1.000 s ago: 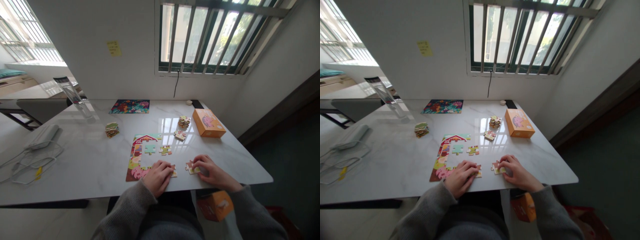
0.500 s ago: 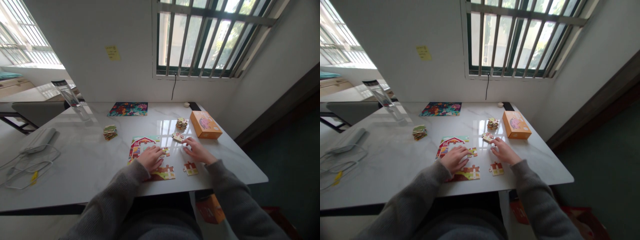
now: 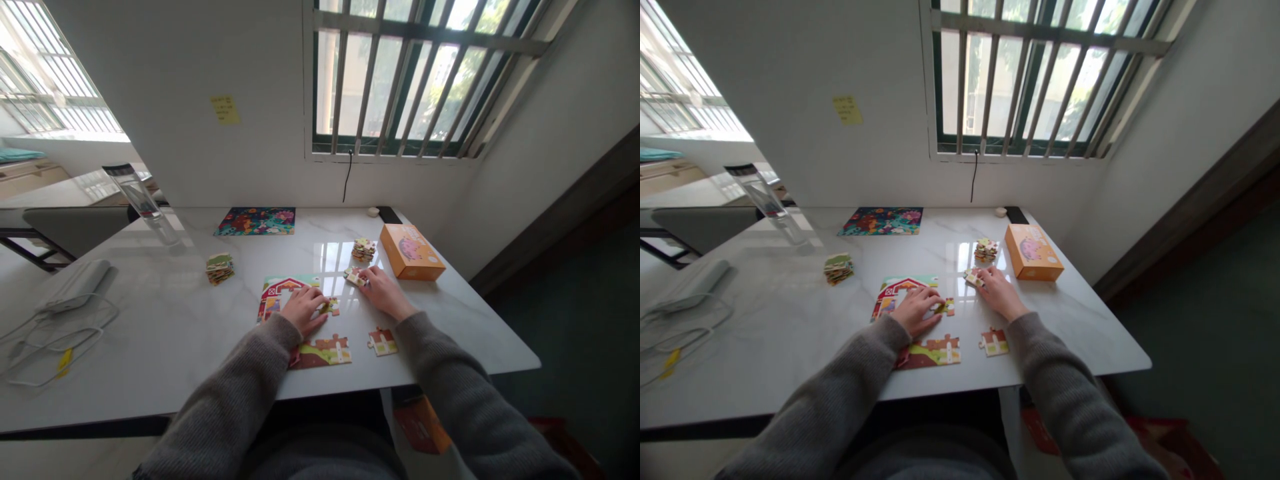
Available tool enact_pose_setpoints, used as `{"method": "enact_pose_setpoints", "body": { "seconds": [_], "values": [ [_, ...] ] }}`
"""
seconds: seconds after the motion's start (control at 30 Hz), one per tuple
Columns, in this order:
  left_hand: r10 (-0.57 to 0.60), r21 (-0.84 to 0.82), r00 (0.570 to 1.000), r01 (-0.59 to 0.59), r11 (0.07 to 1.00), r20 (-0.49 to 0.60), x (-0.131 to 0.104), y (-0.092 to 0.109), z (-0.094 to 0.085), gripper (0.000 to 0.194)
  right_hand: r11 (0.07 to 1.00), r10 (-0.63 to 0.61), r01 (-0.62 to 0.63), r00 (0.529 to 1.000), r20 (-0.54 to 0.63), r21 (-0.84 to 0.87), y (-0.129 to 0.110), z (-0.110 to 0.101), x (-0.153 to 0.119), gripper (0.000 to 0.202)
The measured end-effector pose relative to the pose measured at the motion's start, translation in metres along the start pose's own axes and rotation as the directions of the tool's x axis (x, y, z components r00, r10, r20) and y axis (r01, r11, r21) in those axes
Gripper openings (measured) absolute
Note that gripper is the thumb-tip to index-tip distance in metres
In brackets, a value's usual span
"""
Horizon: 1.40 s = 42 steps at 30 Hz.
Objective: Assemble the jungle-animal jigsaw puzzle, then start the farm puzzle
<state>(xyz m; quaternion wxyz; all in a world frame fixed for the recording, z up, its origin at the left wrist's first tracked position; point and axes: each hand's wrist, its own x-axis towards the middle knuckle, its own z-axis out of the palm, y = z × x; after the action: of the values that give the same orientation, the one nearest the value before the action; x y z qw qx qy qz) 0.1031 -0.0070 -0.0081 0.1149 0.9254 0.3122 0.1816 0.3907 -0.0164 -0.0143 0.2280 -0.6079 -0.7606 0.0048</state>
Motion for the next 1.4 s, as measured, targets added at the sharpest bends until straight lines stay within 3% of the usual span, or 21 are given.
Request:
{"method": "enact_pose_setpoints", "body": {
  "seconds": [0.23,0.4,0.5,0.6,0.67,0.83,1.0,1.17,1.4],
  "values": [
    [-0.001,-0.046,1.000,0.000,0.999,-0.021,0.000,-0.003,0.003,0.025,0.996,0.010,-0.004,0.998,-0.060,0.087,-0.003,-0.003,-0.003,0.041],
    [0.011,-0.040,0.999,-0.013,0.999,-0.043,0.000,-0.004,0.005,0.025,0.953,-0.142,0.169,0.982,-0.123,0.250,-0.022,-0.009,-0.014,0.047],
    [0.030,-0.046,0.992,-0.035,0.998,-0.122,0.000,-0.004,0.005,0.037,0.911,-0.237,0.267,0.963,-0.130,0.313,-0.040,-0.011,-0.023,0.043],
    [0.082,-0.071,0.964,-0.103,0.992,-0.254,-0.001,-0.001,0.003,0.054,0.892,-0.288,0.308,0.951,-0.109,0.330,-0.056,-0.011,-0.031,0.046],
    [0.123,-0.069,0.952,-0.148,0.987,-0.280,-0.001,0.000,0.002,0.057,0.886,-0.310,0.319,0.947,-0.082,0.336,-0.063,-0.011,-0.034,0.050],
    [0.167,-0.060,0.954,-0.187,0.980,-0.249,0.000,0.000,0.005,0.029,0.873,-0.333,0.334,0.941,-0.067,0.355,-0.070,-0.012,-0.036,0.051],
    [0.177,-0.166,0.935,-0.236,0.957,-0.307,0.000,0.003,0.005,0.020,0.872,-0.334,0.339,0.939,-0.077,0.354,-0.069,-0.012,-0.039,0.041],
    [0.148,-0.248,0.957,-0.211,0.946,-0.250,-0.002,0.009,-0.002,0.034,0.878,-0.322,0.315,0.946,-0.042,0.361,-0.069,-0.017,-0.052,0.035],
    [0.149,-0.358,0.973,-0.204,0.911,-0.176,-0.003,0.009,-0.003,0.031,0.922,-0.232,0.200,0.971,0.057,0.333,-0.072,-0.041,-0.102,0.039]
  ]
}}
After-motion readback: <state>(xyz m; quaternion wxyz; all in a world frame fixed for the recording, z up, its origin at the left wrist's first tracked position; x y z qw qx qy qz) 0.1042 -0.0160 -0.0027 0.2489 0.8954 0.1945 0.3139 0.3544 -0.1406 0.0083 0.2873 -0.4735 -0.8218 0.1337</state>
